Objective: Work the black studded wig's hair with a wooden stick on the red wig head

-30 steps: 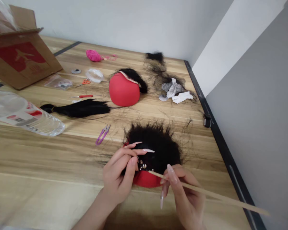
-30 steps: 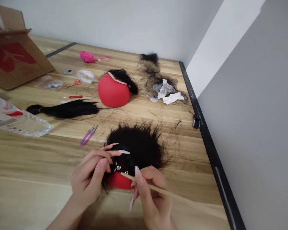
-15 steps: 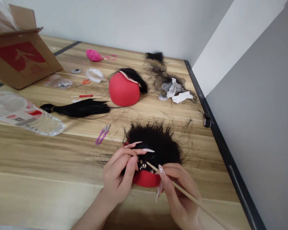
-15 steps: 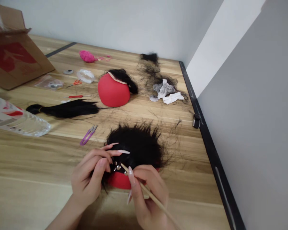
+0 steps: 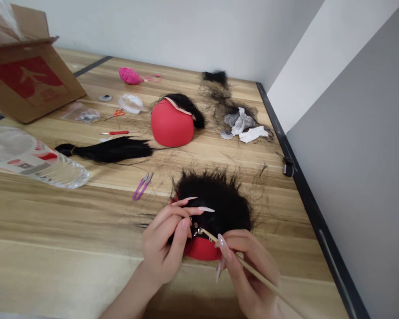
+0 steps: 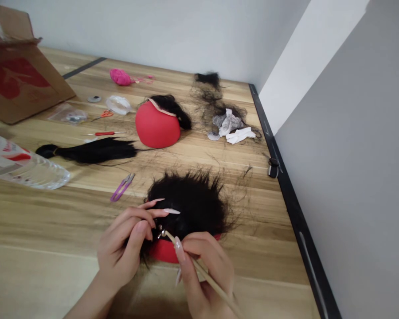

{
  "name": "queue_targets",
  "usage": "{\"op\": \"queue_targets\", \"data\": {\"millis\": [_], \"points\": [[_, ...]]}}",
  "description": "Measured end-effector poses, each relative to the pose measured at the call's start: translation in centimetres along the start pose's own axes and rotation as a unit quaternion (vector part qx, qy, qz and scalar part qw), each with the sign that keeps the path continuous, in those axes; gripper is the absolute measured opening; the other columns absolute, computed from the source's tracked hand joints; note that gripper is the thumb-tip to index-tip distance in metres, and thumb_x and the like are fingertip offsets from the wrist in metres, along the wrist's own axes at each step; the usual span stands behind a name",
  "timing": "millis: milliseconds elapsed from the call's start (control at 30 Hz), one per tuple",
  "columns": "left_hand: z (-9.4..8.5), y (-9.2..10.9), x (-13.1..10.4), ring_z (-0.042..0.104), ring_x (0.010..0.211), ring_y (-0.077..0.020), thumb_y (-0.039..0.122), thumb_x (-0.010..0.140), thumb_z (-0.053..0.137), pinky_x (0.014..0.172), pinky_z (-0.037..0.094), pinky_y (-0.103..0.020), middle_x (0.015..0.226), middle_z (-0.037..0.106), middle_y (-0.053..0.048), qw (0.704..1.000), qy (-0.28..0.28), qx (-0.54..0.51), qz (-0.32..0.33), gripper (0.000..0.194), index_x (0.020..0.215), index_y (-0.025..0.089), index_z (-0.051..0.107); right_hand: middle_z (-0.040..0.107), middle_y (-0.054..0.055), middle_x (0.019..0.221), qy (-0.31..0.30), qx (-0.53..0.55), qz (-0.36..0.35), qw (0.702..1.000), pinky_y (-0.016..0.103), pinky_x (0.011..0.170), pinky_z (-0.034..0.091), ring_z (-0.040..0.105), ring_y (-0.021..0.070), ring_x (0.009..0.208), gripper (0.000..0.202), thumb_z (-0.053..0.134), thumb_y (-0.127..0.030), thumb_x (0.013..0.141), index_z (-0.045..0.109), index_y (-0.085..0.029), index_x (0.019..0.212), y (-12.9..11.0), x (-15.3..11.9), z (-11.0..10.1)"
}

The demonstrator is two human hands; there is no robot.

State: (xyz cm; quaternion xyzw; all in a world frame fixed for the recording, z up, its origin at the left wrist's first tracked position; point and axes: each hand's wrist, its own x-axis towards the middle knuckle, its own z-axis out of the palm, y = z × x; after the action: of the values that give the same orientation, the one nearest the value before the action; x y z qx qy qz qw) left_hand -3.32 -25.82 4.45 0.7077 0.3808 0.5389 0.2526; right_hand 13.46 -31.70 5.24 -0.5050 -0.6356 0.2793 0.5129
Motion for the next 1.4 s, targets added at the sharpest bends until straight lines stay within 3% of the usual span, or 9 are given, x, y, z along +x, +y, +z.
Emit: {"op": "queue_targets", "data": {"millis": [267,467,667,1133,1400], "points": [[0.0,0.0,0.1,0.072,0.09,-0.0142,-0.001,0.091,0.042,0.097,0.058,-0.035,0.089,0.07,-0.002,1.0,0.0,0.011,0.01,0.031,0.07,0.017,0.056,0.066,-0.003,0.075,-0.008,0.025,0.01,1.0,0.022,0.066,0.049,0.064,0.0103,0.069,0.014,0.057,-0.01,0.094,0.064,-0.022,0.092,0.0,-0.4,0.0],[-0.1,0.0,0.1,0.072,0.091,-0.0142,-0.001,0.092,0.042,0.098,0.058,-0.036,0.089,0.069,-0.002,1.0,-0.005,0.007,0.011,0.031,0.071,0.017,0.056,0.067,-0.004,0.074,-0.028,0.033,0.062,0.997,0.022,0.06,0.048,0.062,0.0094,0.059,0.015,0.055,-0.013,0.097,0.065,-0.024,0.098,0.3,-1.2,-0.3],[-0.1,0.2,0.3,0.073,0.09,-0.0144,-0.001,0.091,0.042,0.097,0.058,-0.035,0.084,0.067,-0.001,1.0,-0.004,0.008,0.009,0.032,0.069,0.017,0.056,0.064,-0.003,0.071,0.009,0.017,-0.008,1.0,0.021,0.065,0.049,0.063,0.0092,0.065,0.015,0.055,-0.008,0.094,0.064,-0.02,0.093,0.2,-0.3,0.1],[0.0,0.1,0.2,0.071,0.093,-0.0118,-0.003,0.091,0.041,0.1,0.055,-0.033,0.084,0.064,0.0,1.0,-0.008,0.004,0.016,0.032,0.071,0.017,0.055,0.067,0.001,0.082,-0.002,-0.011,-0.021,1.0,0.019,0.072,0.052,0.067,0.0096,0.077,0.015,0.056,-0.006,0.093,0.065,-0.018,0.094,0.2,0.0,0.1],[0.0,0.2,0.2,0.072,0.088,-0.0154,0.0,0.092,0.042,0.095,0.059,-0.038,0.077,0.061,0.0,1.0,-0.002,0.005,0.012,0.031,0.07,0.017,0.056,0.065,-0.002,0.073,0.011,-0.019,-0.02,1.0,0.019,0.067,0.052,0.065,0.0092,0.067,0.016,0.056,-0.007,0.094,0.065,-0.02,0.096,-0.1,0.2,0.0]]}}
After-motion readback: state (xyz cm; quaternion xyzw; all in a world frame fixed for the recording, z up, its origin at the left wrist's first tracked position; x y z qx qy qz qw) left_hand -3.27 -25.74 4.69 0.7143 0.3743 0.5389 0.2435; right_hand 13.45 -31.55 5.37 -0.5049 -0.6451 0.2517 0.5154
